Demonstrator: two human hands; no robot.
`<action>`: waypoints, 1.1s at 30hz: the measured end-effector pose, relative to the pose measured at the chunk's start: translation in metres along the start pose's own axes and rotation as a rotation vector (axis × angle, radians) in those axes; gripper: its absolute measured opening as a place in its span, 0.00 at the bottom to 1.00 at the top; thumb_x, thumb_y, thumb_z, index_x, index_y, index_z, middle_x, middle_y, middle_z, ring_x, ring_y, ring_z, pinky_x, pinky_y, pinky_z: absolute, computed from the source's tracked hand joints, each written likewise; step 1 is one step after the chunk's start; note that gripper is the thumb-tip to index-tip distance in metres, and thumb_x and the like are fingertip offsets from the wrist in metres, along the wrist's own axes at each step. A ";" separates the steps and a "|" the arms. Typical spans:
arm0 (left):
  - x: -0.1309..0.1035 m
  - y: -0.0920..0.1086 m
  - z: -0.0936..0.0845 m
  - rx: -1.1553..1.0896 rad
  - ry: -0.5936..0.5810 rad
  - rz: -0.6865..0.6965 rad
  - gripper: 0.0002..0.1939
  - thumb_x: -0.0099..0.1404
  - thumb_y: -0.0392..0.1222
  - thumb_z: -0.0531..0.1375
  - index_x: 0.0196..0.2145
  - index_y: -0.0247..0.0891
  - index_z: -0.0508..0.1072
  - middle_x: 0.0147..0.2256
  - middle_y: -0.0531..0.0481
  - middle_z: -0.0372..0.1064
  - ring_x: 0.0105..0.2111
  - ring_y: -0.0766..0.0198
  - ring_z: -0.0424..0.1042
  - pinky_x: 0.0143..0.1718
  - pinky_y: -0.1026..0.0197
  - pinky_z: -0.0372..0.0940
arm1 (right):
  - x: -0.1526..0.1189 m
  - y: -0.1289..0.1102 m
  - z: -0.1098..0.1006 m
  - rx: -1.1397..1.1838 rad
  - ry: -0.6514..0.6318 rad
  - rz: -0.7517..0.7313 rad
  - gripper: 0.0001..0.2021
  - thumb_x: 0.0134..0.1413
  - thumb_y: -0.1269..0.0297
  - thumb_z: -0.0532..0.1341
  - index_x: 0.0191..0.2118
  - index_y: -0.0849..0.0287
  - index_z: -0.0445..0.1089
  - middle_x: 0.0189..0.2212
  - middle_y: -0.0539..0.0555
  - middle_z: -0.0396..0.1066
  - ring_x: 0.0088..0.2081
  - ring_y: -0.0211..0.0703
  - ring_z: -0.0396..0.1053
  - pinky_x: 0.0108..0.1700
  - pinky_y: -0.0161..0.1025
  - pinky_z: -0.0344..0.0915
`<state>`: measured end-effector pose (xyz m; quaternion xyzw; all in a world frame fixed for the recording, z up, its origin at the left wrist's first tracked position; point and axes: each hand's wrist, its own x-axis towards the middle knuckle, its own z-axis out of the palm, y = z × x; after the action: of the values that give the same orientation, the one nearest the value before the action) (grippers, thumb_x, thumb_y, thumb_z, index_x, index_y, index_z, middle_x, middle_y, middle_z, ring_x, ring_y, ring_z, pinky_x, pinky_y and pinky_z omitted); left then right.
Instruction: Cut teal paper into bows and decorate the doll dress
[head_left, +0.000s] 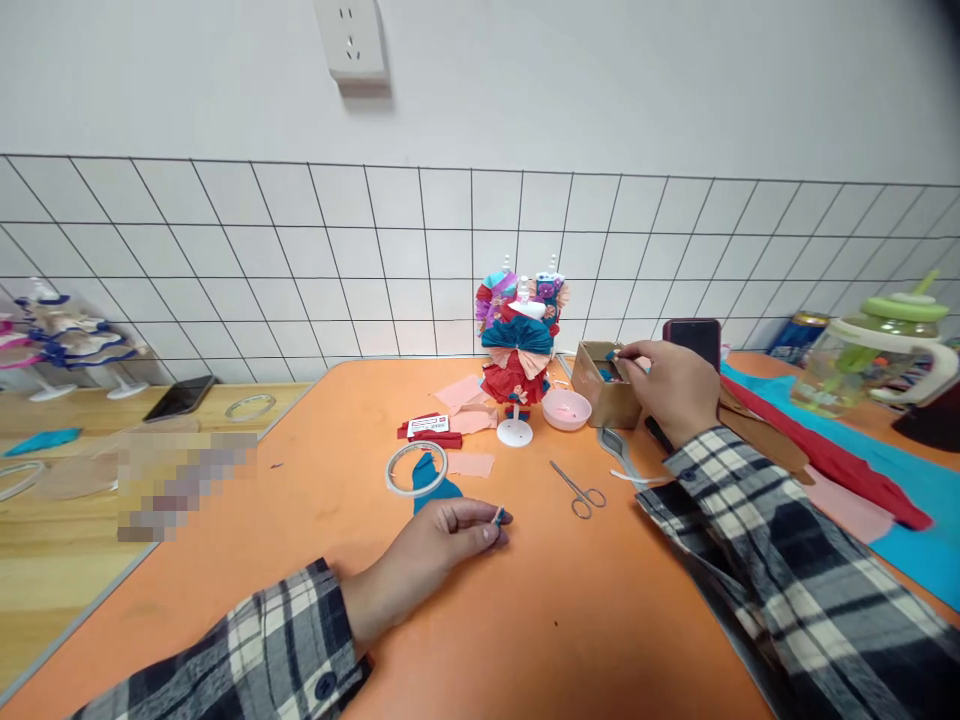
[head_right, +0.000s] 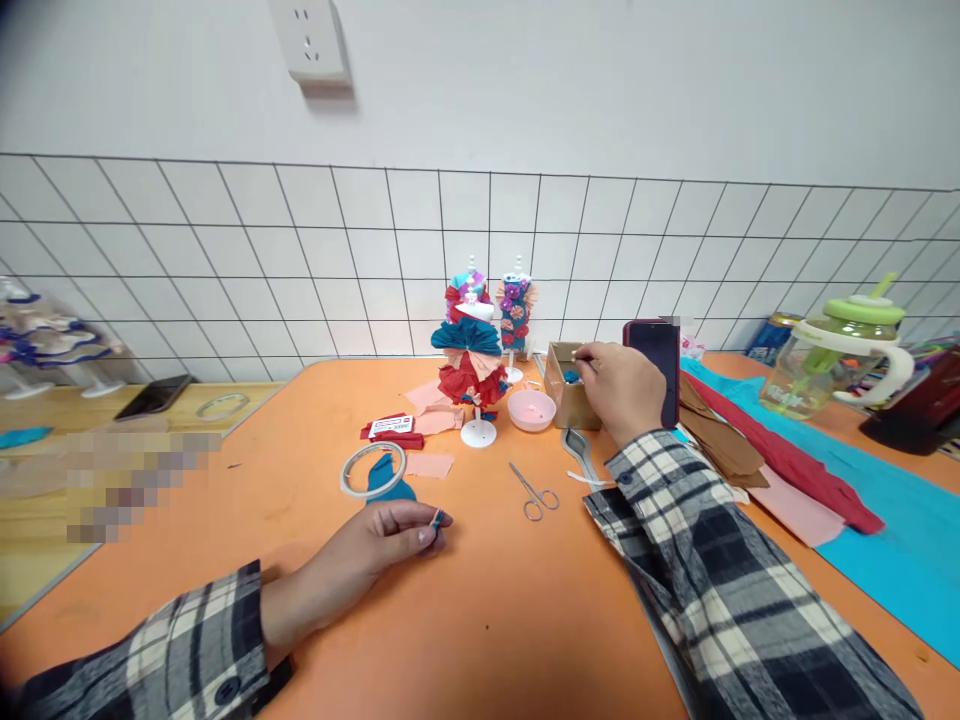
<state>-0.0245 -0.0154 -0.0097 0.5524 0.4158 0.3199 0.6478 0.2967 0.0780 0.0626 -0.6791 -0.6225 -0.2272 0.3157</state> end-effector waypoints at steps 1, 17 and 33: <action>0.000 0.000 0.000 0.014 0.000 -0.004 0.19 0.53 0.50 0.68 0.39 0.35 0.78 0.36 0.46 0.76 0.37 0.60 0.72 0.46 0.57 0.63 | 0.004 0.002 0.004 -0.042 -0.037 0.034 0.13 0.58 0.57 0.56 0.41 0.54 0.76 0.35 0.56 0.76 0.38 0.50 0.70 0.31 0.40 0.55; 0.000 -0.001 -0.003 0.011 -0.008 -0.010 0.19 0.54 0.51 0.68 0.39 0.35 0.79 0.36 0.46 0.76 0.38 0.60 0.72 0.46 0.58 0.63 | 0.009 0.027 0.025 -0.066 -0.103 -0.129 0.16 0.61 0.63 0.52 0.45 0.55 0.77 0.41 0.56 0.76 0.38 0.48 0.69 0.34 0.40 0.57; -0.004 0.002 -0.003 -0.257 -0.098 0.016 0.13 0.58 0.45 0.67 0.37 0.34 0.79 0.33 0.46 0.75 0.35 0.63 0.71 0.42 0.61 0.64 | -0.125 -0.116 -0.033 0.932 -0.608 -0.037 0.07 0.52 0.63 0.62 0.37 0.55 0.77 0.31 0.51 0.73 0.27 0.37 0.62 0.30 0.35 0.59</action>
<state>-0.0291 -0.0166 -0.0073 0.4831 0.3348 0.3486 0.7301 0.1700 -0.0304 0.0147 -0.4915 -0.7321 0.2729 0.3846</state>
